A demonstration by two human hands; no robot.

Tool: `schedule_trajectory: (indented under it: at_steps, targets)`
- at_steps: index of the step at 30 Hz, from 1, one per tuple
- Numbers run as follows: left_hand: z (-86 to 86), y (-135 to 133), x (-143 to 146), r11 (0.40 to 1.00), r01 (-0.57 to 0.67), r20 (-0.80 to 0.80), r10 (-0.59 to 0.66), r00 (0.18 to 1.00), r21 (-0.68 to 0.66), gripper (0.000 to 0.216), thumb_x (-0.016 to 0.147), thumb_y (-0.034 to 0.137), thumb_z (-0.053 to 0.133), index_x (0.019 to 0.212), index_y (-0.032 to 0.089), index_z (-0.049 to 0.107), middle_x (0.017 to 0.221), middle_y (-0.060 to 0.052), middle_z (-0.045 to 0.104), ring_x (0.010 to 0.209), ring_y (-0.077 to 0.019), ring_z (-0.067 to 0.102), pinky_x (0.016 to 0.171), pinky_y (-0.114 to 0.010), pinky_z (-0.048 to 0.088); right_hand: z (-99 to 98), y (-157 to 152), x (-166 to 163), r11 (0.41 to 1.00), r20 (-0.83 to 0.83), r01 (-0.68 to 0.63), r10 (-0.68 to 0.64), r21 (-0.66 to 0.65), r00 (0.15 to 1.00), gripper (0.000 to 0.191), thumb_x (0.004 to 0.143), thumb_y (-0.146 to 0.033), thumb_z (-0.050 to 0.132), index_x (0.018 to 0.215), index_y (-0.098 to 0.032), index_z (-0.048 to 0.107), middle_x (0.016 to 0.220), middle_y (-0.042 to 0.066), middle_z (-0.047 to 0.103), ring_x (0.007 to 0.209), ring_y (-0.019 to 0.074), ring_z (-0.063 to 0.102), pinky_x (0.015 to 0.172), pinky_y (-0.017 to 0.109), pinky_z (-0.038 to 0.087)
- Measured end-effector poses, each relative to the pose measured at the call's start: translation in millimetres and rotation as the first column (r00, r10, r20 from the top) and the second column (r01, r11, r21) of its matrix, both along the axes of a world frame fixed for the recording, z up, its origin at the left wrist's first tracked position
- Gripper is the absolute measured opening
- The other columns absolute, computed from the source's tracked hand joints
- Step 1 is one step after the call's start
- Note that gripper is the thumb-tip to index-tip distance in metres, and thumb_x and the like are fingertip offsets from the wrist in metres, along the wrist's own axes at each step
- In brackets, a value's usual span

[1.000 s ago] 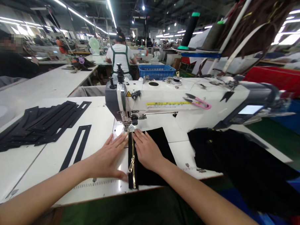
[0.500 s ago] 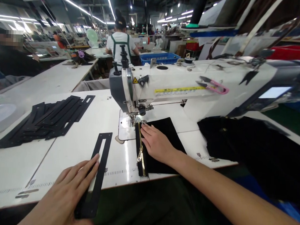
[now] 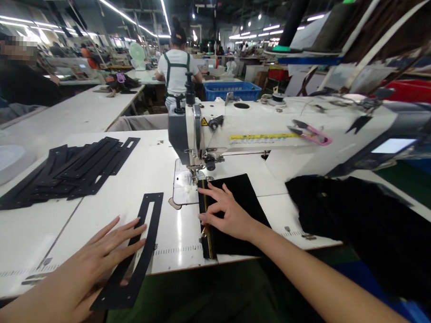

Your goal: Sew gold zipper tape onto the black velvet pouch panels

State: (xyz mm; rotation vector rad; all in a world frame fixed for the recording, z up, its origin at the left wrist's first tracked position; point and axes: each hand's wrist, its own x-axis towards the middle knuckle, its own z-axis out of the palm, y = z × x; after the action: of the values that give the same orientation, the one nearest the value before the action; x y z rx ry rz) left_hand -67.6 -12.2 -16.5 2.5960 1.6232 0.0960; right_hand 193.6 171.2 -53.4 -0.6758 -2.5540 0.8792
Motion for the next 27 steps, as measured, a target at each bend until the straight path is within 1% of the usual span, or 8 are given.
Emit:
schedule_trajectory:
  at_steps: [4, 7, 11, 14, 16, 19, 22, 27]
  targets:
    - [-6.4, 12.0, -1.4, 0.999, -0.042, 0.061, 0.041, 0.997, 0.019, 0.046, 0.079, 0.021, 0.048, 0.125, 0.025, 0.046, 0.138, -0.007, 0.036, 0.127, -0.0276, 0.032, 0.106, -0.051, 0.023, 4.8, -0.9, -0.8, 1.000, 0.026, -0.020, 0.021, -0.019, 0.999, 0.031, 0.084, -0.038, 0.053, 0.061, -0.021, 0.065, 0.134, 0.000, 0.042, 0.130, 0.0260, 0.023, 0.104, 0.057, 0.003]
    - [-11.9, 17.0, 1.3, 0.996, -0.067, 0.087, 0.062, 0.994, 0.057, 0.046, 0.079, 0.018, 0.047, 0.125, 0.023, 0.046, 0.141, -0.008, 0.031, 0.127, -0.0286, 0.030, 0.104, -0.051, 0.028, 6.1, -0.4, 0.2, 0.998, 0.063, -0.058, 0.058, -0.004, 0.996, 0.031, 0.083, -0.040, 0.054, 0.061, -0.021, 0.065, 0.135, -0.001, 0.041, 0.131, 0.0268, 0.021, 0.104, 0.059, 0.002]
    - [-16.2, 24.6, 2.6, 0.990, -0.107, 0.128, 0.096, 0.987, 0.088, 0.056, 0.075, 0.006, 0.041, 0.129, 0.024, 0.040, 0.132, -0.008, 0.043, 0.121, -0.0258, 0.039, 0.098, -0.047, 0.038, -0.3, 4.7, 2.4, 0.999, -0.014, -0.026, 0.026, 0.020, 1.000, 0.025, 0.090, -0.032, 0.045, 0.106, -0.025, 0.062, 0.135, 0.002, 0.041, 0.128, 0.0202, 0.030, 0.107, 0.052, 0.014]
    - [-20.9, 37.1, 2.3, 0.982, -0.130, 0.133, 0.112, 0.985, 0.136, 0.051, 0.077, 0.008, 0.040, 0.126, 0.021, 0.045, 0.134, -0.009, 0.041, 0.124, -0.0272, 0.035, 0.098, -0.048, 0.037, -7.4, 8.2, -0.4, 0.981, -0.012, 0.022, -0.020, 0.194, 1.000, 0.037, 0.091, -0.022, 0.039, 0.127, -0.015, 0.046, 0.136, 0.010, 0.039, 0.127, 0.0185, 0.032, 0.106, 0.044, 0.026]
    - [-25.1, 50.2, 1.9, 0.976, -0.141, 0.149, 0.117, 0.982, 0.165, 0.043, 0.080, 0.011, 0.039, 0.121, 0.017, 0.049, 0.134, -0.010, 0.041, 0.125, -0.0273, 0.033, 0.100, -0.046, 0.037, -11.1, 7.9, -5.0, 0.936, 0.076, 0.000, -0.029, 0.353, 0.997, 0.039, 0.089, -0.019, 0.038, 0.127, -0.009, 0.045, 0.135, 0.012, 0.039, 0.127, 0.0209, 0.032, 0.105, 0.044, 0.027]
    - [-30.2, 72.5, -0.2, 0.963, -0.182, 0.205, 0.141, 0.969, 0.198, 0.036, 0.084, 0.012, 0.033, 0.114, 0.015, 0.054, 0.119, -0.011, 0.055, 0.113, -0.0233, 0.048, 0.094, -0.041, 0.045, -14.9, 3.1, -12.3, 0.880, 0.131, 0.029, -0.104, 0.474, 0.986, 0.040, 0.089, -0.016, 0.034, 0.126, -0.005, 0.045, 0.134, 0.014, 0.040, 0.125, 0.0232, 0.034, 0.103, 0.045, 0.030]
    - [-31.0, 87.0, -0.9, 0.936, -0.225, 0.221, 0.167, 0.961, 0.270, 0.036, 0.085, 0.012, 0.033, 0.111, 0.019, 0.057, 0.108, -0.009, 0.061, 0.099, -0.0217, 0.058, 0.085, -0.040, 0.051, -18.9, -3.5, -15.5, 0.860, 0.057, 0.135, -0.187, 0.492, 0.981, 0.040, 0.088, -0.014, 0.032, 0.124, -0.001, 0.046, 0.132, 0.017, 0.042, 0.124, 0.0237, 0.037, 0.102, 0.043, 0.034]
    - [-25.9, 92.8, 29.9, 0.868, -0.117, 0.206, 0.017, 0.978, 0.483, 0.043, 0.086, 0.008, 0.039, 0.127, 0.019, 0.042, 0.126, -0.011, 0.051, 0.116, -0.0228, 0.048, 0.095, -0.042, 0.045, -22.4, -10.3, -13.5, 0.860, -0.013, 0.200, -0.220, 0.470, 0.975, 0.037, 0.088, -0.015, 0.033, 0.115, -0.002, 0.056, 0.126, 0.019, 0.048, 0.121, 0.0246, 0.040, 0.102, 0.043, 0.035]
